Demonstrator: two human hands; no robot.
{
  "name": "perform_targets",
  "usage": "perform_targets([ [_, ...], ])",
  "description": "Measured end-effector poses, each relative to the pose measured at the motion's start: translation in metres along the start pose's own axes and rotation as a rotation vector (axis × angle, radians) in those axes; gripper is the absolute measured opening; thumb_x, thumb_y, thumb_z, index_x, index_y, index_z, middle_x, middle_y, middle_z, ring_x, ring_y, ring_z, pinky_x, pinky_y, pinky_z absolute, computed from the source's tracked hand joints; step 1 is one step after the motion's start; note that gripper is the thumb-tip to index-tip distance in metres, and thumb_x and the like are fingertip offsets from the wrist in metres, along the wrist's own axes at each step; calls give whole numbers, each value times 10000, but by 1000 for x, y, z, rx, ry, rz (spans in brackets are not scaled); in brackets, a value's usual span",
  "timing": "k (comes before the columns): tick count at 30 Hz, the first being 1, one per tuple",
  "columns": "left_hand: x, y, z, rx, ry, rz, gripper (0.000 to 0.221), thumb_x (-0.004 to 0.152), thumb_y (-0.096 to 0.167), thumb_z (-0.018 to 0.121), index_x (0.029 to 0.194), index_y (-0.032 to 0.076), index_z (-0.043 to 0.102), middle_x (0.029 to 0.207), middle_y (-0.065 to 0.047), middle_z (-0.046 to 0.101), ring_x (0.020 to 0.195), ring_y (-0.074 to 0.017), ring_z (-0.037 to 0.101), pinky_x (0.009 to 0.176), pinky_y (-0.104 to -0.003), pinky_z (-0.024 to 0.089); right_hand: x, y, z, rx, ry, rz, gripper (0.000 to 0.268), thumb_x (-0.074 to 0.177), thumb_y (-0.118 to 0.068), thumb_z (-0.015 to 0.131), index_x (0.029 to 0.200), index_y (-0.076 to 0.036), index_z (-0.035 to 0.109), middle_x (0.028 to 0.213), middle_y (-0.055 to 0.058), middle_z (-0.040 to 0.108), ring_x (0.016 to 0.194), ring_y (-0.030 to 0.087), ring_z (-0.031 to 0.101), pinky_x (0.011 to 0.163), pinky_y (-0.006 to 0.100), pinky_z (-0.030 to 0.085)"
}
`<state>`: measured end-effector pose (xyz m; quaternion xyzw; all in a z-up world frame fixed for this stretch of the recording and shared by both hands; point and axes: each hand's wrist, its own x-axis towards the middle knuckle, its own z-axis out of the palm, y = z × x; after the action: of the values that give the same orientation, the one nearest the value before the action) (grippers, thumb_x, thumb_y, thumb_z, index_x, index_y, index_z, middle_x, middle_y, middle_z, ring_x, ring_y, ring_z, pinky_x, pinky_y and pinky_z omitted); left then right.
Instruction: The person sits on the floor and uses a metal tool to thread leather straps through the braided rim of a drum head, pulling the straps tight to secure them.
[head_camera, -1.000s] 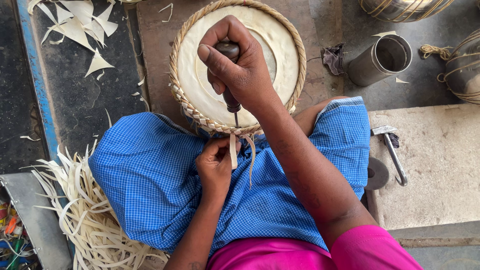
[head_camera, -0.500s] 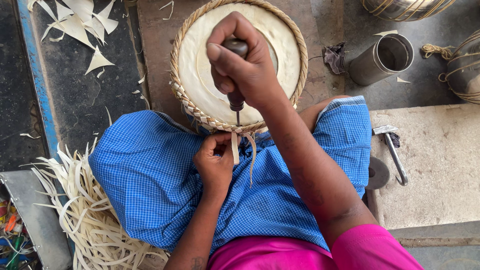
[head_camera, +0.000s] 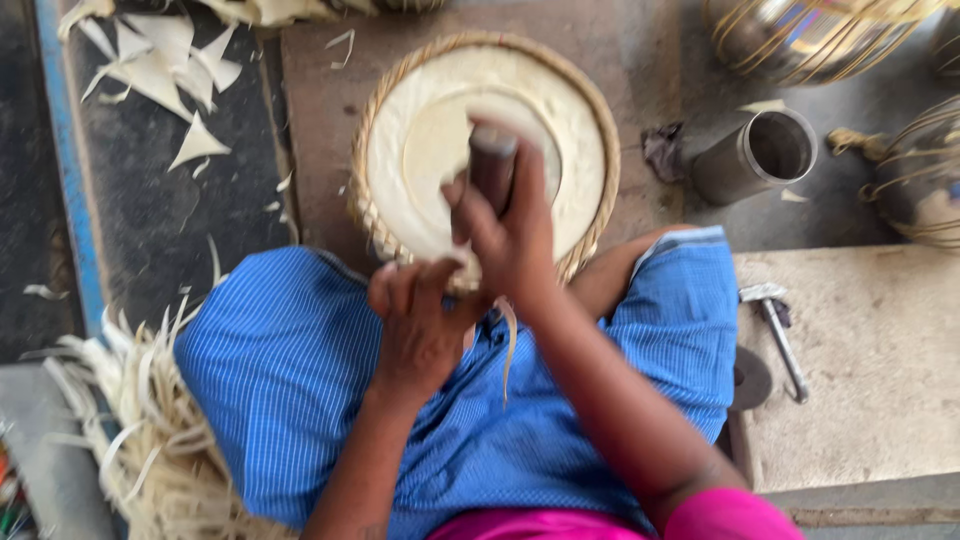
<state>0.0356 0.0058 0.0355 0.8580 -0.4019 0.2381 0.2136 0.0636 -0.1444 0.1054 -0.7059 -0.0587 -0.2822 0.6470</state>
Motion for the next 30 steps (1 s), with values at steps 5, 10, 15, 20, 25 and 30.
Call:
perform_targets([
  [5,-5,16,12,-112,81,-63,311,949,248,648,1231,370,696,1147,-18,536,1151,-273,453,1021,-547,295,-9,14,-9,420,-34,293,409,1096,-165,644,1448,-18,497,742,9,454,582,70,429,524,223,353],
  [10,-5,20,31,-121,115,-113,365,898,231,645,1212,397,731,1057,22,530,1111,-258,451,975,-538,278,30,14,-19,561,-114,432,505,1019,-274,670,1407,-7,488,747,-9,470,504,88,413,432,249,326],
  [15,-8,33,37,-80,232,-94,257,921,354,687,1170,414,711,975,82,511,1062,-156,473,964,-516,267,114,-32,-101,943,299,349,328,1152,-260,584,1042,3,422,770,53,516,548,126,474,420,240,331],
  [20,14,16,36,-109,273,-88,374,828,205,653,1162,343,748,956,49,536,989,-195,515,907,-495,280,22,-28,-157,127,-221,417,205,1054,-193,624,1100,-20,523,913,100,591,746,221,580,614,317,441],
  [25,6,19,35,-154,212,-105,456,870,117,700,1287,298,664,1019,71,589,1010,-193,560,943,-479,293,-95,6,-112,-186,-1443,372,221,957,-125,664,1158,-44,624,1056,147,667,944,315,685,808,394,552],
  [30,5,16,39,-212,265,-170,439,947,127,736,1350,179,571,1199,6,631,1124,-210,581,1019,-452,313,-89,-38,-108,-294,-1051,661,286,820,-126,800,1092,-95,718,1073,103,703,926,278,743,752,376,607],
])
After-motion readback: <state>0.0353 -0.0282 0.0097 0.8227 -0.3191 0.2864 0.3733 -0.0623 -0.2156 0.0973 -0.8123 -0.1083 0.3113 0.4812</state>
